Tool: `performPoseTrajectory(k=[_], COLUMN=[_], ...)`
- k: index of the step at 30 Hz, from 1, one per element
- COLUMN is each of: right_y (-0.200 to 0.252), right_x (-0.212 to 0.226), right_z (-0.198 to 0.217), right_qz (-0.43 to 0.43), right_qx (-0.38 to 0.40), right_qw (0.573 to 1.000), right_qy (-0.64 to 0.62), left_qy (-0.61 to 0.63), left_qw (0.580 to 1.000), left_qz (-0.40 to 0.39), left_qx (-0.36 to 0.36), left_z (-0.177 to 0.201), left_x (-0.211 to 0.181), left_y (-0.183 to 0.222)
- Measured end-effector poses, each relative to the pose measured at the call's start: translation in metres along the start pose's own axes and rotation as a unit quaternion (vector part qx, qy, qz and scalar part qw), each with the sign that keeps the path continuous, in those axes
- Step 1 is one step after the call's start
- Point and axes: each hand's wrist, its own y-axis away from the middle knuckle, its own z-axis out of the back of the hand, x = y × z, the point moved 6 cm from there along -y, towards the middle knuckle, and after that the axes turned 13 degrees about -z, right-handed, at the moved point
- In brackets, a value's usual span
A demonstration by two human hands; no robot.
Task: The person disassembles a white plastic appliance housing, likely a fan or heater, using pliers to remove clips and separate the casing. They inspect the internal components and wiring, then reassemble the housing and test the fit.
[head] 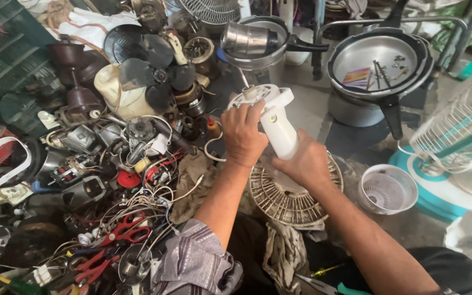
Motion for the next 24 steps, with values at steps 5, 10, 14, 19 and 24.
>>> performPoseTrajectory(k=[5, 10, 14, 19, 24], right_y=[-0.005, 0.001, 0.015, 0.034, 0.049], right_x=[0.004, 0.004, 0.016, 0.037, 0.036], right_z=[-0.002, 0.005, 0.017, 0.041, 0.062], right_qz=[0.012, 0.013, 0.072, 0.192, 0.245], right_qx=[-0.013, -0.001, 0.010, 0.004, 0.057], right_qw=[1.000, 1.000, 0.997, 0.977, 0.958], right_qy=[0.007, 0.014, 0.015, 0.091, 0.139], left_qy=[0.018, 0.074, 0.222, 0.404, 0.540], left_qw=[0.999, 0.995, 0.953, 0.877, 0.729], left_qz=[0.029, 0.041, 0.122, 0.205, 0.373], left_qx=[-0.002, 0.046, 0.168, 0.164, 0.192], left_z=[-0.007, 0.014, 0.036, 0.064, 0.059], left_x=[0.011, -0.003, 0.006, 0.011, 0.005], left_y=[0.003, -0.007, -0.006, 0.003, 0.051])
